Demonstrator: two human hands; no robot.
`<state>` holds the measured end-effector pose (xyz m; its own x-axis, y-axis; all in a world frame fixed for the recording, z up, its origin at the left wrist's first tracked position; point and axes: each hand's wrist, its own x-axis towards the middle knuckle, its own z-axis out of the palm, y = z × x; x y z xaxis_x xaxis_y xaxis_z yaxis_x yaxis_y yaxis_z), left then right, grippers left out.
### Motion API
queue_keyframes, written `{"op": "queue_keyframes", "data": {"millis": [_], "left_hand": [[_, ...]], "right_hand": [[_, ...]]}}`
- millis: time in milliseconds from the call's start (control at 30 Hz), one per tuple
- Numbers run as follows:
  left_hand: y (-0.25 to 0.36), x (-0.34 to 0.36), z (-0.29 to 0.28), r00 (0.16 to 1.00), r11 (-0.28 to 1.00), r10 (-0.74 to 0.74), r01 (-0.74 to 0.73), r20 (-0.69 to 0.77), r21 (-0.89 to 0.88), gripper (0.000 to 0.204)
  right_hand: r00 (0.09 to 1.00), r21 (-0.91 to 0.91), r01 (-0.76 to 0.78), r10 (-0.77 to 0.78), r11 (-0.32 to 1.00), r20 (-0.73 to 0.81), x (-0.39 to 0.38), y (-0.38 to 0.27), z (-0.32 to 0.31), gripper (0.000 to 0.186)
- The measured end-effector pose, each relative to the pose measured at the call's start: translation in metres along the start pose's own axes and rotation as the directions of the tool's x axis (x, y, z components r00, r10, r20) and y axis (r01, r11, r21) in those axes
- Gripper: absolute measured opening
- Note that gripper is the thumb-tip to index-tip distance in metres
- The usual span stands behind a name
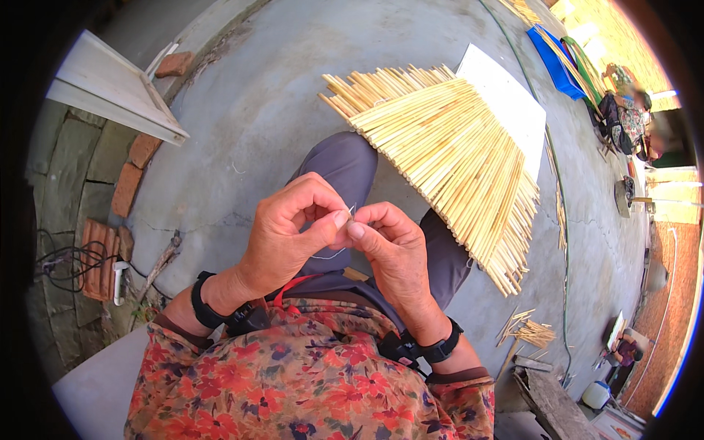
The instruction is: Weave together individual straw/bamboo sticks using white thread to create a mat.
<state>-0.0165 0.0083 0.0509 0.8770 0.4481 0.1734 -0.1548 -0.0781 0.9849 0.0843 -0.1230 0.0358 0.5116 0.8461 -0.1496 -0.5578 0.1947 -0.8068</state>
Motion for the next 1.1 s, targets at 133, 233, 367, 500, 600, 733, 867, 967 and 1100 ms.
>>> {"op": "queue_keyframes", "data": {"millis": [133,233,367,500,600,733,867,967,1100], "left_hand": [[0.0005,-0.0007,0.0006,1.000,1.000,-0.008,0.008,-0.006,-0.007,0.003],[0.0001,-0.0011,0.0006,1.000,1.000,-0.012,0.012,-0.004,-0.014,0.003],[0.0006,-0.0015,0.0005,1.000,1.000,-0.010,0.010,0.002,-0.015,0.003],[-0.0001,-0.0020,0.0004,1.000,1.000,-0.016,0.016,0.008,-0.011,0.004],[-0.0011,-0.0023,0.0006,1.000,0.999,-0.026,0.026,0.005,-0.038,0.004],[0.0007,-0.0025,0.0004,0.999,0.998,-0.044,0.045,0.015,-0.035,0.004],[0.0007,-0.0027,0.0001,0.999,0.999,-0.031,0.031,0.013,-0.037,0.003],[0.0002,-0.0031,0.0005,0.999,0.998,-0.045,0.046,0.014,-0.042,0.004],[0.0005,-0.0032,0.0008,0.999,0.998,-0.048,0.049,0.025,-0.035,0.004]], "right_hand": [[1.000,0.002,-0.006,0.006,1.000,-0.004,-0.0005,-0.0003,0.0009,0.010],[1.000,0.000,0.000,0.000,1.000,-0.005,-0.0008,-0.0005,0.0018,0.010],[1.000,-0.004,-0.004,0.004,1.000,-0.017,-0.0015,-0.0003,0.0022,0.010],[1.000,-0.008,0.005,-0.005,1.000,-0.001,-0.0014,0.0001,0.0010,0.010],[1.000,-0.014,0.008,-0.008,1.000,0.013,-0.0014,0.0005,0.0007,0.010],[1.000,-0.019,0.015,-0.015,1.000,0.014,-0.0016,0.0008,-0.0002,0.010],[1.000,0.012,0.013,-0.013,1.000,-0.007,-0.0008,0.0011,0.0003,0.009],[1.000,-0.011,0.015,-0.015,1.000,-0.003,-0.0012,0.0007,0.0001,0.009],[1.000,-0.014,0.017,-0.017,1.000,-0.003,-0.0020,0.0006,-0.0003,0.010]]}}
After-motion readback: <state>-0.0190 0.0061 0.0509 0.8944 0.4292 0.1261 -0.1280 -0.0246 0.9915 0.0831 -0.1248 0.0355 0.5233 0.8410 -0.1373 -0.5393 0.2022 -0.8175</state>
